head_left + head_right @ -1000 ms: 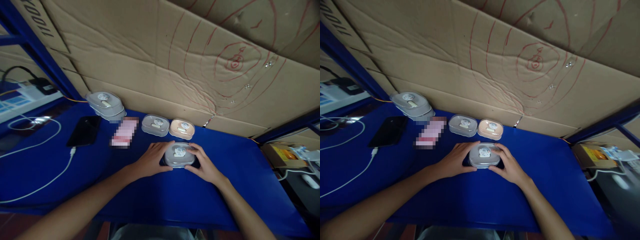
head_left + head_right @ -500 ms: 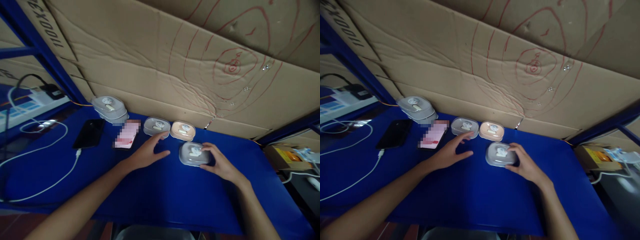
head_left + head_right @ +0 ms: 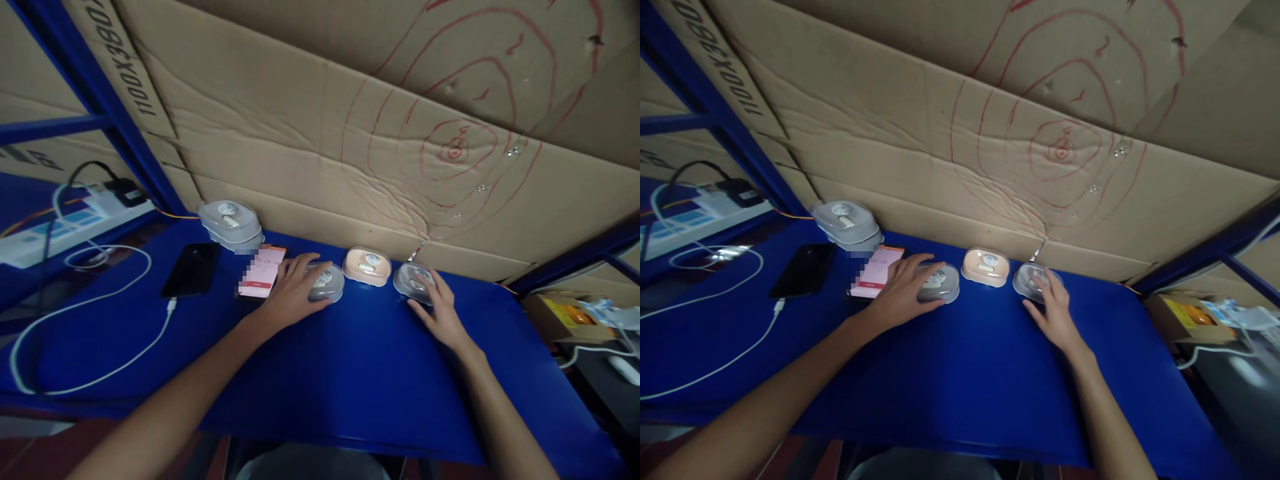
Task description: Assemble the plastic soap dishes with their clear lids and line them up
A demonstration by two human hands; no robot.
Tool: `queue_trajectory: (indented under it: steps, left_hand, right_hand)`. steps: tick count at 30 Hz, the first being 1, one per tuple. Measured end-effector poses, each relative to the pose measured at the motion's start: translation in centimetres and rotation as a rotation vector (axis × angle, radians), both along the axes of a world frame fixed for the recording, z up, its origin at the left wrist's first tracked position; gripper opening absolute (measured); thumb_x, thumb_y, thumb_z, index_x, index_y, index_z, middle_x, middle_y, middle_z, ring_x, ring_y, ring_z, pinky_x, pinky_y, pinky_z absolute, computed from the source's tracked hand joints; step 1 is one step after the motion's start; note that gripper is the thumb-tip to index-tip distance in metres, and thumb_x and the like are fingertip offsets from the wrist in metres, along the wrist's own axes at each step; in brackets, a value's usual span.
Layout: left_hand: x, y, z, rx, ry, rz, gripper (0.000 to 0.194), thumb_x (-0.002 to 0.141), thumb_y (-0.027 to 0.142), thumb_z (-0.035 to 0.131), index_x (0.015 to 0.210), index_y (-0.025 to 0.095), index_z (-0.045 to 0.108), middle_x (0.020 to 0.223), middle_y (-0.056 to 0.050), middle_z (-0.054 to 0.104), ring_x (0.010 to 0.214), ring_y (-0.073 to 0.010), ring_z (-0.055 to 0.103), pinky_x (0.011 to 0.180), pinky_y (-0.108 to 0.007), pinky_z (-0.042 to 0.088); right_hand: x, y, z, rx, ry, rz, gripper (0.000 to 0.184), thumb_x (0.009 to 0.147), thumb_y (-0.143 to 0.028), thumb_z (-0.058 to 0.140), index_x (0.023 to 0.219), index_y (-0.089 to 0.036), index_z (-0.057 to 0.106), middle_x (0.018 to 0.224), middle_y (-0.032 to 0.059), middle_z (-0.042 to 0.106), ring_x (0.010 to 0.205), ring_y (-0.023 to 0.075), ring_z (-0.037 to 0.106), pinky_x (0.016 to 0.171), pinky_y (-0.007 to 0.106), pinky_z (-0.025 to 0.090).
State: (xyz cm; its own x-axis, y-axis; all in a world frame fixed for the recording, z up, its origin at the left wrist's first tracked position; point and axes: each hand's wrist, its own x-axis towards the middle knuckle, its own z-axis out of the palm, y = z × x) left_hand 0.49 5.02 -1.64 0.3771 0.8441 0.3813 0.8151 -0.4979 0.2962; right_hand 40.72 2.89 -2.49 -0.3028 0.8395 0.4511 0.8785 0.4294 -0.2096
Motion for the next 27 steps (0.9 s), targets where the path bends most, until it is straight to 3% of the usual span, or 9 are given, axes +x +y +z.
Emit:
queue_trajectory:
  steps: [2, 5, 12, 27]
  left_hand:
    - [-0.1, 0.1, -0.3, -0.033, 0.026, -0.029, 0.081, 0.082, 0.047, 0.081, 0.153, 0.028, 0.046, 0.162, -0.017, 0.041, 0.151, -0.0427, 0.035, 0.120, -0.061, 0.028]
    - [-0.2, 0.3, -0.8, -0.053, 0.032, -0.059, 0.079, 0.085, 0.046, 0.079, 0.154, 0.029, 0.045, 0.161, -0.015, 0.045, 0.149, -0.0387, 0.040, 0.120, -0.057, 0.030]
    - [0.2, 0.0, -0.6, -0.080, 0.022, -0.062, 0.075, 0.087, 0.044, 0.078, 0.153, 0.031, 0.047, 0.158, -0.014, 0.049, 0.145, -0.0375, 0.046, 0.118, -0.056, 0.034]
    - [0.4, -0.2, -0.3, -0.089, 0.040, -0.057, 0.074, 0.088, 0.046, 0.077, 0.154, 0.029, 0.046, 0.159, -0.016, 0.049, 0.145, -0.0390, 0.046, 0.116, -0.057, 0.036]
  right_hand:
    - [-2.1, -0.5, -0.2, -0.036, -0.002, 0.090, 0.060, 0.103, -0.046, 0.058, 0.159, -0.033, 0.040, 0.171, 0.0126, 0.030, 0.156, 0.0379, 0.033, 0.123, 0.065, 0.033]
    - [-3.7, -0.8, -0.9, -0.081, -0.016, 0.181, 0.055, 0.104, -0.045, 0.057, 0.157, -0.035, 0.043, 0.169, 0.0103, 0.034, 0.156, 0.0355, 0.033, 0.123, 0.064, 0.034]
    - [-2.9, -0.1, -1.8, -0.066, 0.039, 0.171, 0.046, 0.105, -0.041, 0.055, 0.150, -0.033, 0.052, 0.161, 0.0118, 0.043, 0.151, 0.0344, 0.041, 0.122, 0.064, 0.037]
    - [-3.3, -0.2, -2.1, -0.096, 0.040, 0.214, 0.038, 0.105, -0.039, 0.055, 0.143, -0.032, 0.059, 0.161, 0.0110, 0.044, 0.150, 0.0339, 0.043, 0.121, 0.063, 0.039]
